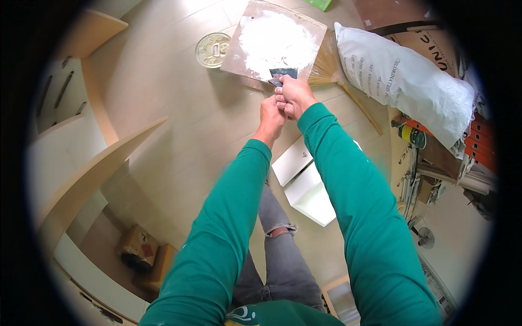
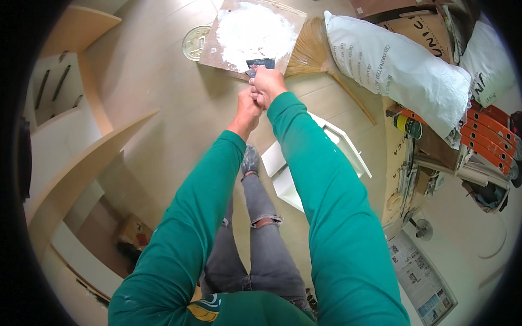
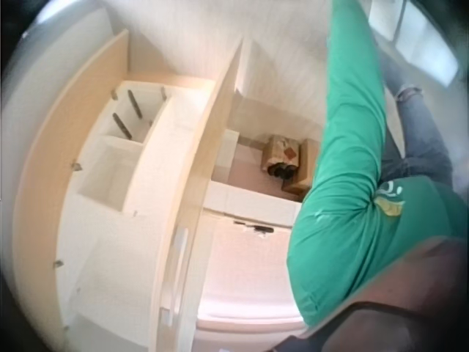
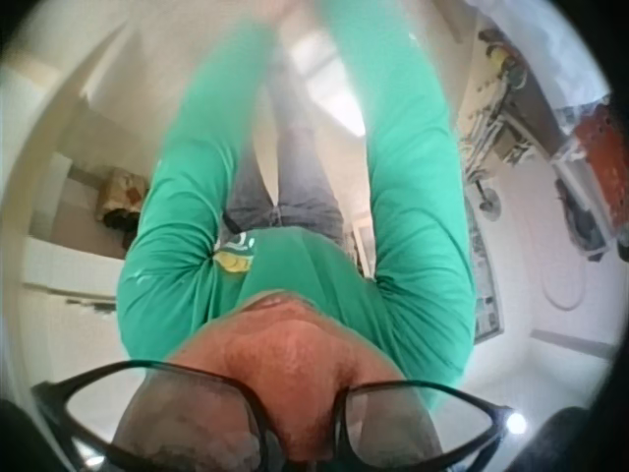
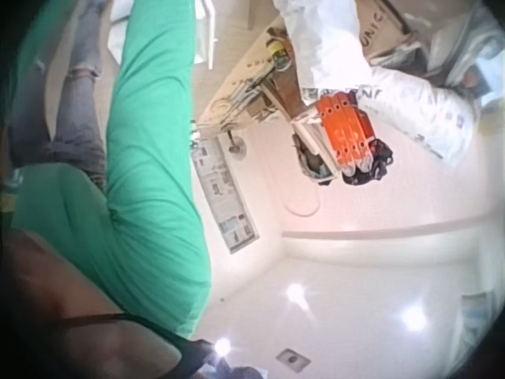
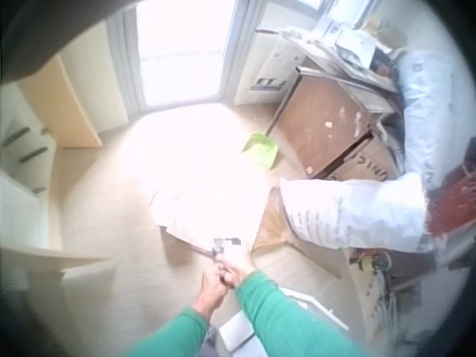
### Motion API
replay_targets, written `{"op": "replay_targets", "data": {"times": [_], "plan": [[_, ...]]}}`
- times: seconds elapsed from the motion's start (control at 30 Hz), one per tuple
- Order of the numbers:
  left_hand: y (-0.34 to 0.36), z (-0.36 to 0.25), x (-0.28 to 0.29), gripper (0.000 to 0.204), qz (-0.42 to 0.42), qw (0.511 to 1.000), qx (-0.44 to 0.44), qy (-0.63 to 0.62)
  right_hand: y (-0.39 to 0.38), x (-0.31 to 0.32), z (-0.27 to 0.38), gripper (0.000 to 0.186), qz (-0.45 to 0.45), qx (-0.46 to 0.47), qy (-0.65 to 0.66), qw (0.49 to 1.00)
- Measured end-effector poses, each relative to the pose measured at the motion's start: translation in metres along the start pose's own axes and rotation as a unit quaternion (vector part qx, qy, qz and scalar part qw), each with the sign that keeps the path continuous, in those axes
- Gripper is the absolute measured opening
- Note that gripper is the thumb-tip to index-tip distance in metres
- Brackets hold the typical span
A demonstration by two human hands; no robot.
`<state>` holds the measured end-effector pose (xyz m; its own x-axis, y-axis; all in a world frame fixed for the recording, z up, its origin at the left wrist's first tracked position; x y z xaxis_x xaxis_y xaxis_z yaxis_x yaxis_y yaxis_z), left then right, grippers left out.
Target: The person applies sealant along the joint between a wall and a wooden shelf using a caulking gun, then smooths the bead with a putty knife. The person briefly walks across the room to retrieve a tool before returning to continue smoothing the sealant.
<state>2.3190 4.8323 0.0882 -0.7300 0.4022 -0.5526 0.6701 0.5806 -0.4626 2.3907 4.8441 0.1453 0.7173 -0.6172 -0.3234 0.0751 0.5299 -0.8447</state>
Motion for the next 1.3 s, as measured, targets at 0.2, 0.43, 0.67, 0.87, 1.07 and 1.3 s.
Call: {"op": "replay_targets", "data": {"times": [0.2,0.43,0.67,0.87,1.07,1.3], "plan": [[-0.002,-0.006,0.007,0.025,-0.064,0.988,-0.031,0.139,0.007,-0.012,0.011,0.014,-0.004,0.052,0.107,0.993],[-0.014,-0.010,-0.028,0.030,-0.018,0.998,0.054,-0.031,-0.029,0.043,-0.012,0.019,0.016,0.020,0.081,0.996],[-0.001,-0.011,-0.006,0.021,0.029,0.989,0.075,0.127,-0.031,0.035,-0.012,0.018,-0.019,0.023,0.029,0.999],[-0.001,-0.002,-0.018,0.024,0.013,0.996,0.072,0.047,-0.004,0.026,0.020,0.014,-0.062,0.022,0.038,0.997],[-0.003,0.004,-0.003,0.033,-0.026,0.999,0.025,0.019,-0.013,0.019,0.003,0.018,-0.077,0.031,0.115,0.990],[-0.002,0.008,0.009,0.038,-0.027,0.993,0.041,0.105,-0.018,0.004,0.006,0.015,-0.121,0.034,0.127,0.984]]}}
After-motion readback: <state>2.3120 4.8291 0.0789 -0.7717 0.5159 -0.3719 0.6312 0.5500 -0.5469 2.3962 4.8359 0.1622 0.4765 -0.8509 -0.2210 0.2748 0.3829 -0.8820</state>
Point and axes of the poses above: each hand's wrist, its own y-axis towards the middle knuckle, its own x-axis out of the back of the hand, z = x × y, the point moved 9 cm from there along y, towards the middle knuckle, and after that the axes turned 14 degrees about z, right-handed, at the moved point
